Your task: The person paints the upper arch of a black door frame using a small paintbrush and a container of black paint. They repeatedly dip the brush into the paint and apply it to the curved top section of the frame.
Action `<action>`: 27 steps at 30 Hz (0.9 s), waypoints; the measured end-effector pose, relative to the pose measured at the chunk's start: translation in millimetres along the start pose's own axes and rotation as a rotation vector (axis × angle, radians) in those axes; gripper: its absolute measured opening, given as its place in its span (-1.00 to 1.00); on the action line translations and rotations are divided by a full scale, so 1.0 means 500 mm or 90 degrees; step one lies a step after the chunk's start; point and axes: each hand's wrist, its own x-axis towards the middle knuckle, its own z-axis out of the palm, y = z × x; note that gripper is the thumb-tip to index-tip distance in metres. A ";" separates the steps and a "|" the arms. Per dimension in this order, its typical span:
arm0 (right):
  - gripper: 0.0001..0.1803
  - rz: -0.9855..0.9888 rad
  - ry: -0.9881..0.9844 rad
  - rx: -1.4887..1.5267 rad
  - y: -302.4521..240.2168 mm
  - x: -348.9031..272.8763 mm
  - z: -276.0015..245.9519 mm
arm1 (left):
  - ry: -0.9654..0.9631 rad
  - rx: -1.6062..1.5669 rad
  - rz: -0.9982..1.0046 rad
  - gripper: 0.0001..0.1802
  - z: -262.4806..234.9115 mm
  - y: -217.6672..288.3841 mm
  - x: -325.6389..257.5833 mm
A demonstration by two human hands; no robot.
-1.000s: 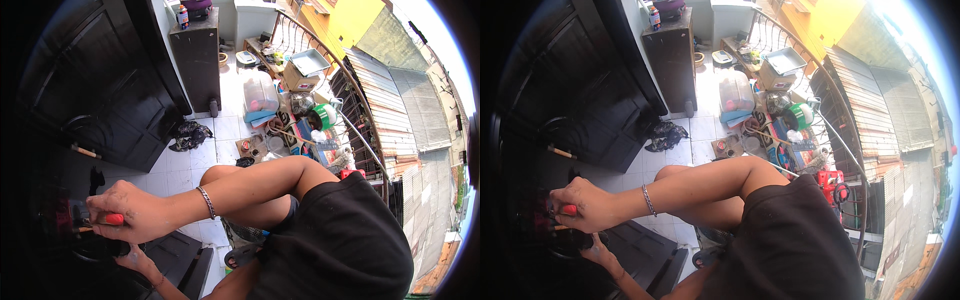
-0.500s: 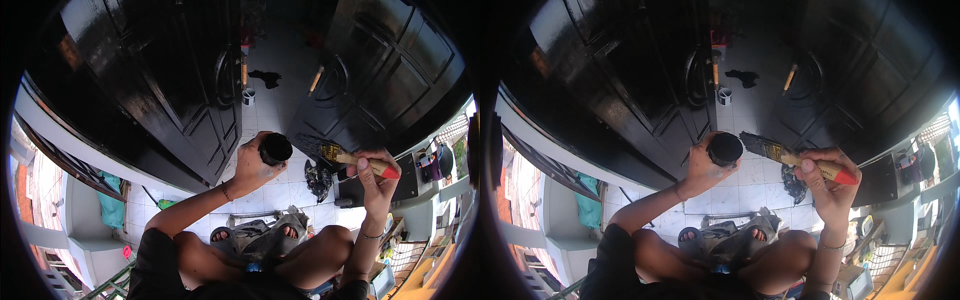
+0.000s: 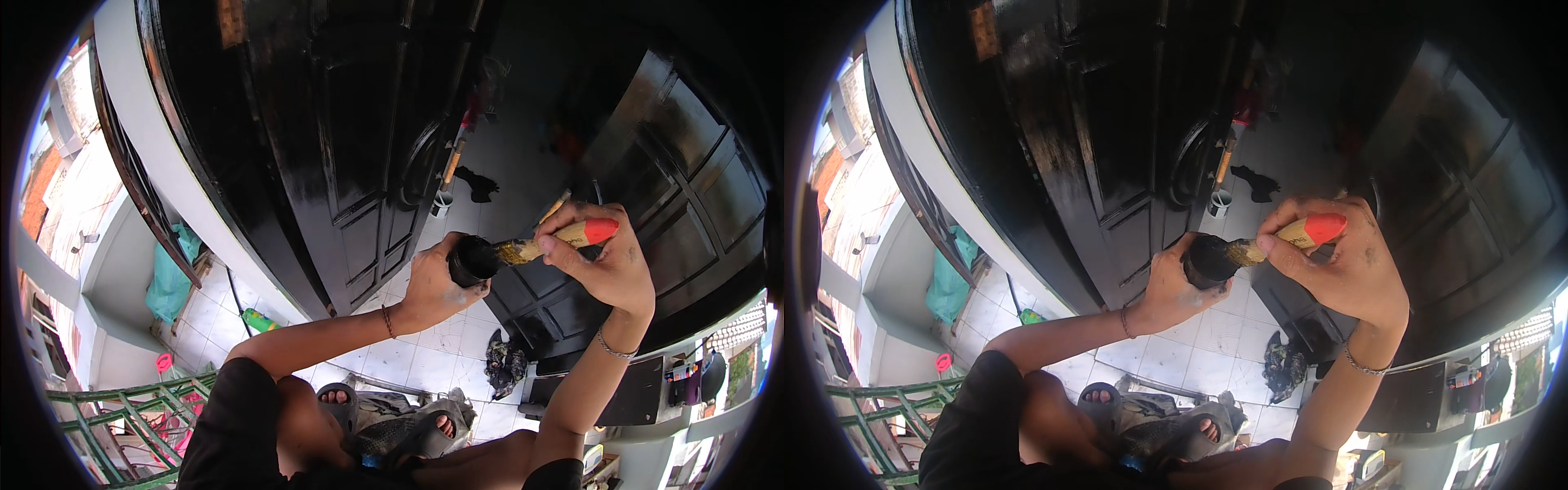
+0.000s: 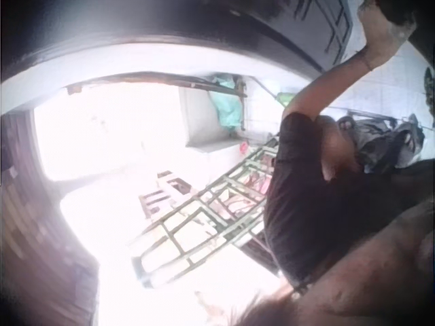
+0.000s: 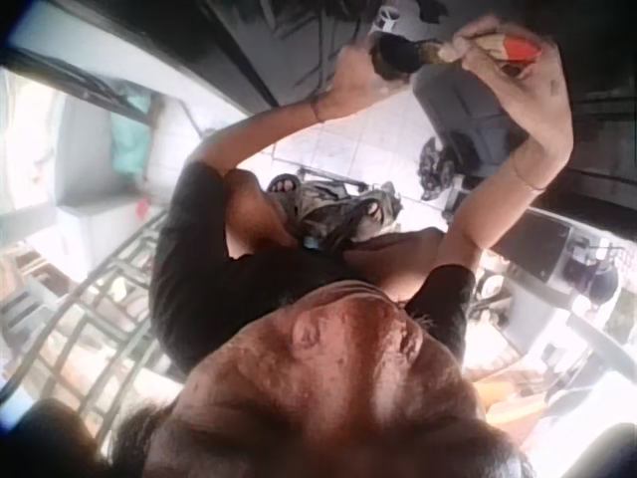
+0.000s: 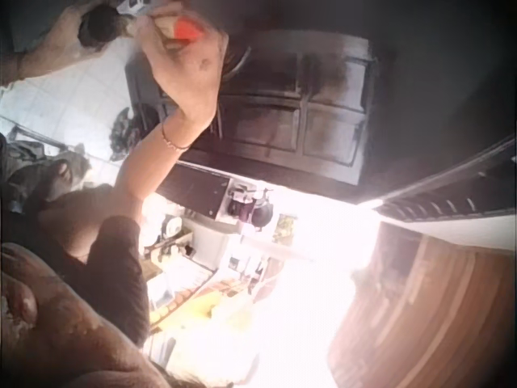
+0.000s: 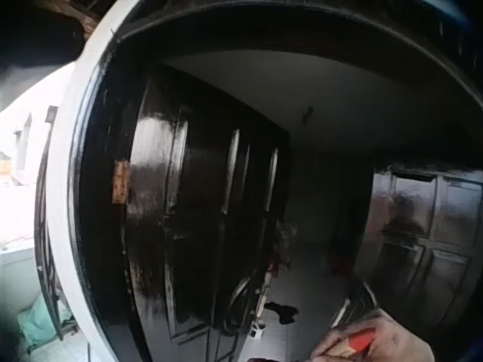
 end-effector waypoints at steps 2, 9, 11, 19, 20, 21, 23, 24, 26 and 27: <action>-0.86 -0.010 0.008 0.007 0.023 -0.003 0.008 | 0.011 0.002 0.005 -0.41 0.005 -0.009 -0.002; -0.87 0.082 0.035 0.150 0.048 0.007 0.028 | 0.008 0.036 -0.003 -0.41 0.007 -0.030 -0.019; -0.87 0.091 0.035 0.184 0.049 0.012 0.034 | 0.032 0.005 -0.032 -0.43 0.011 -0.025 -0.018; -0.90 0.024 0.007 0.211 0.073 0.008 0.047 | 0.117 -0.103 -0.030 -0.47 0.016 -0.040 0.007; -0.90 0.031 0.001 0.206 0.074 0.003 0.047 | 0.120 -0.100 -0.021 -0.47 0.011 -0.040 0.012; -0.91 0.038 0.055 0.243 0.069 -0.001 0.050 | 0.123 -0.099 -0.011 -0.47 0.006 -0.040 0.015; -0.92 0.035 0.069 0.241 0.062 -0.011 0.029 | 0.108 -0.074 -0.028 -0.46 -0.004 -0.031 0.011; -0.92 0.035 0.077 0.241 0.055 -0.015 0.019 | 0.099 -0.061 -0.037 -0.46 -0.008 -0.028 0.009; -0.88 0.074 0.120 0.246 0.048 -0.018 0.009 | 0.101 -0.056 -0.047 -0.44 -0.012 -0.030 0.007; -0.86 0.086 0.135 0.249 0.054 -0.019 -0.003 | 0.102 -0.054 -0.052 -0.44 -0.013 -0.031 0.005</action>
